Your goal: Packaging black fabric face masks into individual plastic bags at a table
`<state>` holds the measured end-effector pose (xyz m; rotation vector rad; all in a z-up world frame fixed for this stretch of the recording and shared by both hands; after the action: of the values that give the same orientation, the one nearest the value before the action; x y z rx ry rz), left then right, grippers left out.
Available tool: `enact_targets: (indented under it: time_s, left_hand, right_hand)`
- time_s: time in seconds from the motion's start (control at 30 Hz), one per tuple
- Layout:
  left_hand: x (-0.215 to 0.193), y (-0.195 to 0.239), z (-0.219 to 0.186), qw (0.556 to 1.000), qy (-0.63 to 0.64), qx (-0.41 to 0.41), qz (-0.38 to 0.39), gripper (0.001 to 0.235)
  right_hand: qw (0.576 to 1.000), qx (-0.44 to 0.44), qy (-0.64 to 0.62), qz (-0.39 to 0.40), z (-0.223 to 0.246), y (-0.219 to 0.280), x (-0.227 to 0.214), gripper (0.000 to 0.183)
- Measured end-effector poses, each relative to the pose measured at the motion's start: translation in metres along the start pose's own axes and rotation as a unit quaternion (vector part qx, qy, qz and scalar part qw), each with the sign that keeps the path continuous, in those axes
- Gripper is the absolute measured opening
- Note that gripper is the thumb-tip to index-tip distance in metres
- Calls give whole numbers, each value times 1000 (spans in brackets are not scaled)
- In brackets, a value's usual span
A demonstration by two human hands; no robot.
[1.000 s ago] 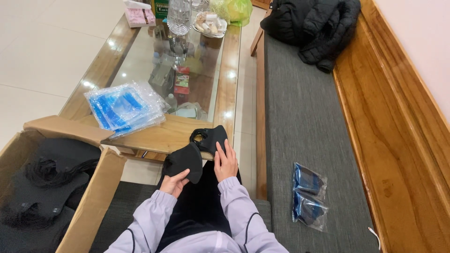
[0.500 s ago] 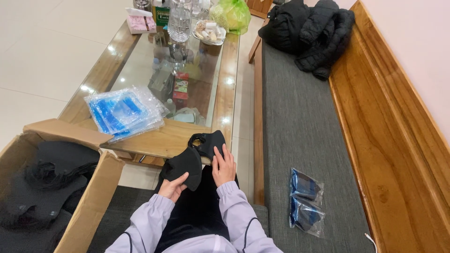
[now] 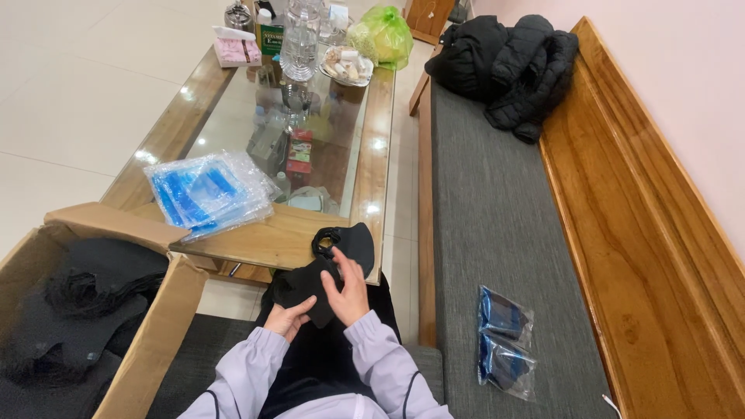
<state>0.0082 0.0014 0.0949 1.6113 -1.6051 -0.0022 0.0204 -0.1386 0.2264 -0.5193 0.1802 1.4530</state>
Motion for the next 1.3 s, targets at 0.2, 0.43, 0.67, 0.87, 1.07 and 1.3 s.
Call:
enact_targets:
  time_s: [0.2,0.43,0.67,0.87,1.07,1.3]
  left_hand:
    - [-12,-16,14,1000,-11,11,21,61]
    - [-8,-9,8,1000,-15,-4,14,64]
    - [-9,-12,13,1000,-13,0,22,59]
    - [-9,-12,10,1000,-9,10,14,55]
    - [-16,-22,12,999,33,41,-1,49]
    - [-32,-41,29,997,48,54,-32,61]
  right_hand:
    - [998,-27,-48,-6,7,8,6,41]
    - [993,-111,-18,-43,14,9,6,29]
    - [963,-214,124,-104,32,15,2,16]
    - [961,-206,157,-99,37,19,5,19]
    - [964,-208,156,-54,23,31,16,21]
    - [956,-238,170,-32,12,39,23,22]
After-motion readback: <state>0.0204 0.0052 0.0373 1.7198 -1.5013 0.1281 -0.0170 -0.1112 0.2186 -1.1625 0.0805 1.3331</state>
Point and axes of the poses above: each hand's wrist, its own y-axis away from the middle knuckle, its own x-axis out of the palm, z = x × y, the point moved 3 cm from there along -y, towards the middle knuckle, and after that the axes turned 11 degrees about -y, right-handed, at the moved point
